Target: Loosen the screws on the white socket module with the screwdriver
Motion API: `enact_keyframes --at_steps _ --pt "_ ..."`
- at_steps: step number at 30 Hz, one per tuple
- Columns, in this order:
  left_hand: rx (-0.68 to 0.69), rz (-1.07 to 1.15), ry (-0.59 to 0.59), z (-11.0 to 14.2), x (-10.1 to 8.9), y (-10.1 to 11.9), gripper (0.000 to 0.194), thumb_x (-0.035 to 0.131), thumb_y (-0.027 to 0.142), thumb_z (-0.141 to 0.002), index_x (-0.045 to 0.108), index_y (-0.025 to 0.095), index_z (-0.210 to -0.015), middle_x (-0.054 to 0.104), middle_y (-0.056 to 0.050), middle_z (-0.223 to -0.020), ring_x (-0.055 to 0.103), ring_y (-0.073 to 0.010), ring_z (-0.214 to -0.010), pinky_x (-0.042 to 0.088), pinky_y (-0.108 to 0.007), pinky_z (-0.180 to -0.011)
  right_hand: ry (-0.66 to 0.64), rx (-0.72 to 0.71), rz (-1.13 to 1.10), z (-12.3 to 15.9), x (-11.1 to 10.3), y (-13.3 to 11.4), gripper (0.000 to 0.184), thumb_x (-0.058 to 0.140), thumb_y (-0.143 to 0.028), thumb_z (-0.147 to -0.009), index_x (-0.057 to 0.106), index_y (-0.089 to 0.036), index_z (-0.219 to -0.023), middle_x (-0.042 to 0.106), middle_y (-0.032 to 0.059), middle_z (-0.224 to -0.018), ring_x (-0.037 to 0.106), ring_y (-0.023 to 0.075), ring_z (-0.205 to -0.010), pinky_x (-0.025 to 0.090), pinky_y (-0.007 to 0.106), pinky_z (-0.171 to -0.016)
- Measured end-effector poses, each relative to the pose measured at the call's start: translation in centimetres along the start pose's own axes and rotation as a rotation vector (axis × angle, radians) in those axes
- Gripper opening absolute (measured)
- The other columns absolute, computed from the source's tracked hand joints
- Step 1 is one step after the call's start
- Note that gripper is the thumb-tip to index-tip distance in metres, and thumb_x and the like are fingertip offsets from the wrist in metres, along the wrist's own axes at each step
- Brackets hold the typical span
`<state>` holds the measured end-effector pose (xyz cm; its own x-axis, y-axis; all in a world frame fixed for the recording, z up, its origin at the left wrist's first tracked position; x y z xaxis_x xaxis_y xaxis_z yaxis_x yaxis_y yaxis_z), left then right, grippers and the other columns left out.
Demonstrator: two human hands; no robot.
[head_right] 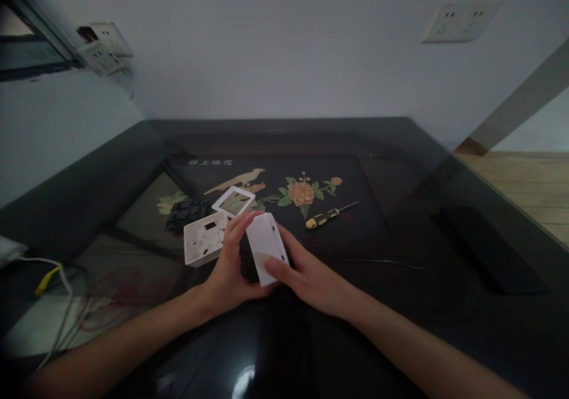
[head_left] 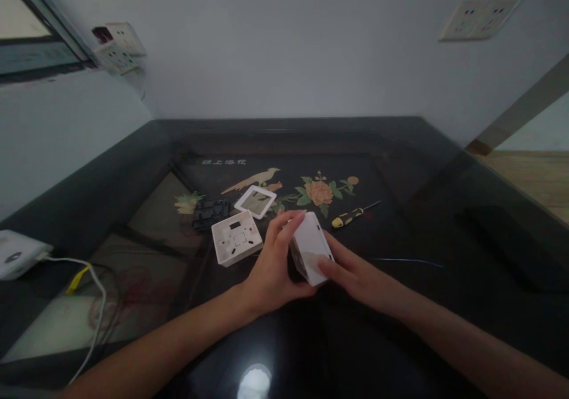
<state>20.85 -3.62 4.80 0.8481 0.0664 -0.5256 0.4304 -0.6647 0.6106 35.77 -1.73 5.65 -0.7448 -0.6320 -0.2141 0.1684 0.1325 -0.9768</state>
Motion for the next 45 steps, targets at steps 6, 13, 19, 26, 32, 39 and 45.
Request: enact_keyframes --at_steps 6,13,19,26,32,39,45 --pt "-0.317 0.388 -0.149 1.1 1.8 -1.9 0.106 0.078 0.044 -0.070 0.013 0.025 -0.151 0.038 -0.016 -0.146 0.045 -0.0350 -0.132 0.036 -0.054 -0.113 0.168 -0.051 0.799 0.2 -6.9 1.9 0.036 0.044 -0.035 -0.097 0.059 -0.020 -0.127 0.072 0.0093 -0.114 0.070 0.0218 -0.098 0.060 0.039 -0.084" --pt "-0.355 0.486 -0.214 1.1 2.2 -2.5 0.109 0.080 0.041 -0.070 0.010 0.025 -0.152 0.038 -0.015 -0.147 0.043 -0.0325 -0.135 0.030 -0.053 -0.117 0.161 -0.083 1.132 -1.9 -8.6 4.7 0.049 0.043 0.002 -0.079 0.065 -0.016 -0.119 0.067 0.0152 -0.117 0.060 0.0290 -0.113 0.045 0.052 -0.102" --pt "-0.411 0.535 -0.253 1.2 2.1 -3.1 0.130 0.085 0.059 -0.059 0.001 0.031 -0.154 0.033 -0.017 -0.151 0.037 -0.0378 -0.140 0.026 -0.060 -0.117 0.216 -0.107 1.120 -3.3 -8.4 3.2 0.029 0.045 -0.006 -0.082 0.060 -0.016 -0.105 0.063 0.0155 -0.107 0.063 0.0283 -0.092 0.054 0.046 -0.079" --pt "-0.396 0.485 -0.235 1.5 2.7 -2.9 0.135 0.082 0.065 -0.057 -0.007 0.034 -0.154 0.032 -0.015 -0.149 0.039 -0.0379 -0.137 0.025 -0.062 -0.116 0.423 -0.364 0.182 -5.3 -8.6 -6.0 0.024 0.054 -0.014 -0.084 0.046 -0.026 -0.103 0.055 -0.0030 -0.085 0.056 0.0115 -0.068 0.048 0.027 -0.063" --pt "-0.418 0.518 -0.324 1.4 2.5 -2.9 0.130 0.084 0.052 -0.066 -0.011 0.035 -0.153 0.039 -0.013 -0.145 0.044 -0.0359 -0.134 0.027 -0.061 -0.116 0.396 -0.251 -0.378 -7.1 -6.6 -11.4 0.056 0.005 -0.043 -0.105 0.047 -0.023 -0.074 0.035 -0.0062 -0.054 0.032 0.0052 -0.040 0.025 0.020 -0.038" --pt "-0.418 0.568 -0.304 1.6 2.5 -3.0 0.129 0.088 0.053 -0.058 0.001 0.038 -0.153 0.030 -0.014 -0.151 0.040 -0.0383 -0.136 0.030 -0.061 -0.114 0.370 -0.354 -0.291 -7.3 -5.4 -10.9 0.058 0.023 -0.071 -0.093 0.036 -0.024 -0.063 0.036 -0.0051 -0.056 0.033 0.0057 -0.039 0.028 0.021 -0.034" --pt "-0.467 0.611 -0.306 1.3 2.5 -2.8 0.121 0.091 0.043 -0.058 0.011 0.034 -0.150 0.040 -0.012 -0.144 0.043 -0.0368 -0.132 0.031 -0.057 -0.113 0.336 -0.376 -0.316 -7.3 -4.6 -10.2 0.049 0.037 -0.067 -0.094 0.038 -0.023 -0.070 0.036 -0.0074 -0.055 0.027 0.0047 -0.038 0.023 0.020 -0.034"
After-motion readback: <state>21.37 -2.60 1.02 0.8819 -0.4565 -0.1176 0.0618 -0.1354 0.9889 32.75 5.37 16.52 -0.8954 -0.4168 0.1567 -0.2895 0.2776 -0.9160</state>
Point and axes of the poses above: each hand's wrist, its own z-axis away from the middle knuckle, its own x-axis out of the palm, y = z × x, the point moved 4 cm from there along -z, towards the middle knuckle
